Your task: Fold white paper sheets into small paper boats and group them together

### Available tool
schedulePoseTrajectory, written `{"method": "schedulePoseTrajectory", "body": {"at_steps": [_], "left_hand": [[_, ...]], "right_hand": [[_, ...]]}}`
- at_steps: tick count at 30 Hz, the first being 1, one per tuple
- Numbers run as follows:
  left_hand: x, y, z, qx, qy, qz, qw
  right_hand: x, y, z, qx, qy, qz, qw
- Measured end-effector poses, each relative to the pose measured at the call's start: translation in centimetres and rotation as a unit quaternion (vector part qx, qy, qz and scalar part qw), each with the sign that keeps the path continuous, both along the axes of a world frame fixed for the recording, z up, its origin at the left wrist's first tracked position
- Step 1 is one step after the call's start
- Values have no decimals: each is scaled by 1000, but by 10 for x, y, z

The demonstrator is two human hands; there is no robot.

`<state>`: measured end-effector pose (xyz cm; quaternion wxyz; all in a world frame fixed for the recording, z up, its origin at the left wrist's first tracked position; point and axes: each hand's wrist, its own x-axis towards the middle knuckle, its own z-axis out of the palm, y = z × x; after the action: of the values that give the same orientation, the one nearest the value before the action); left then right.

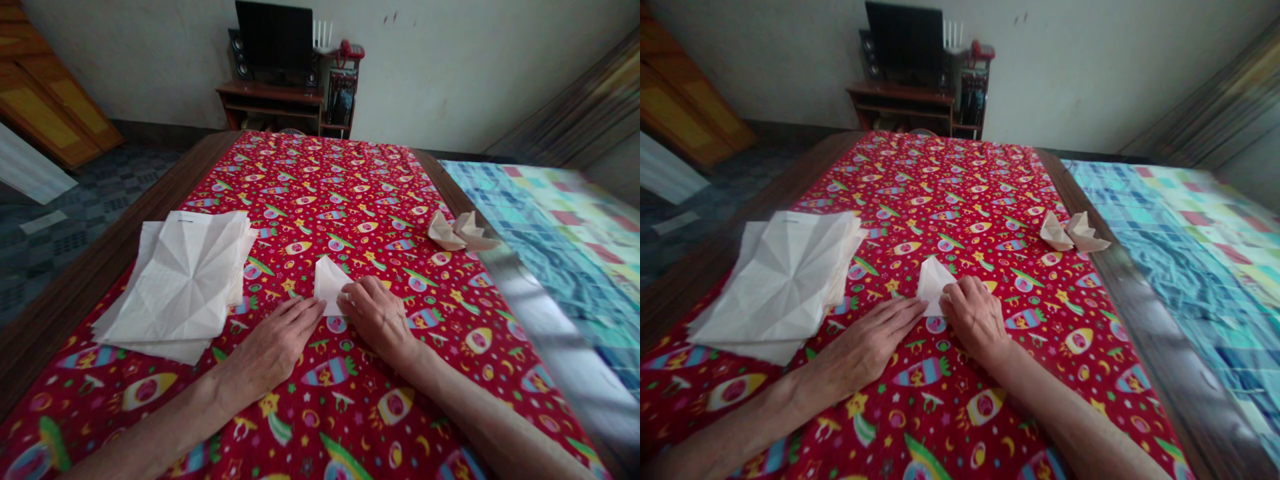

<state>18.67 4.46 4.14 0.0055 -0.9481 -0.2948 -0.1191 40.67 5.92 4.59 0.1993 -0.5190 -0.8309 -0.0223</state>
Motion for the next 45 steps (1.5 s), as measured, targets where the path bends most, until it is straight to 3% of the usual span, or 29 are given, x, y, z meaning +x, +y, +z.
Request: {"method": "schedulePoseTrajectory", "body": {"at_steps": [10, 15, 24, 29, 36, 39, 42, 45], "left_hand": [[2, -3, 8, -2, 32, 2, 999], [2, -3, 7, 3, 33, 8, 999], [0, -3, 4, -20, 21, 9, 1000], [1, -2, 6, -20, 11, 7, 1000], [2, -1, 8, -10, 10, 2, 1000], [4, -1, 7, 5, 18, 5, 1000], [10, 2, 7, 11, 27, 7, 1000], [16, 8, 11, -4, 26, 18, 999]], "right_hand": [[-4, -24, 11, -15, -150, 137, 979], [2, -32, 10, -42, -147, 106, 983], [29, -46, 6, 17, -86, 62, 994], [30, -48, 10, 18, -66, 44, 997], [26, -47, 1, 45, -53, 15, 997], [18, -46, -1, 66, -56, 72, 994], [8, -44, -1, 39, -42, 137, 989], [5, -44, -2, 23, -34, 137, 990]]}}
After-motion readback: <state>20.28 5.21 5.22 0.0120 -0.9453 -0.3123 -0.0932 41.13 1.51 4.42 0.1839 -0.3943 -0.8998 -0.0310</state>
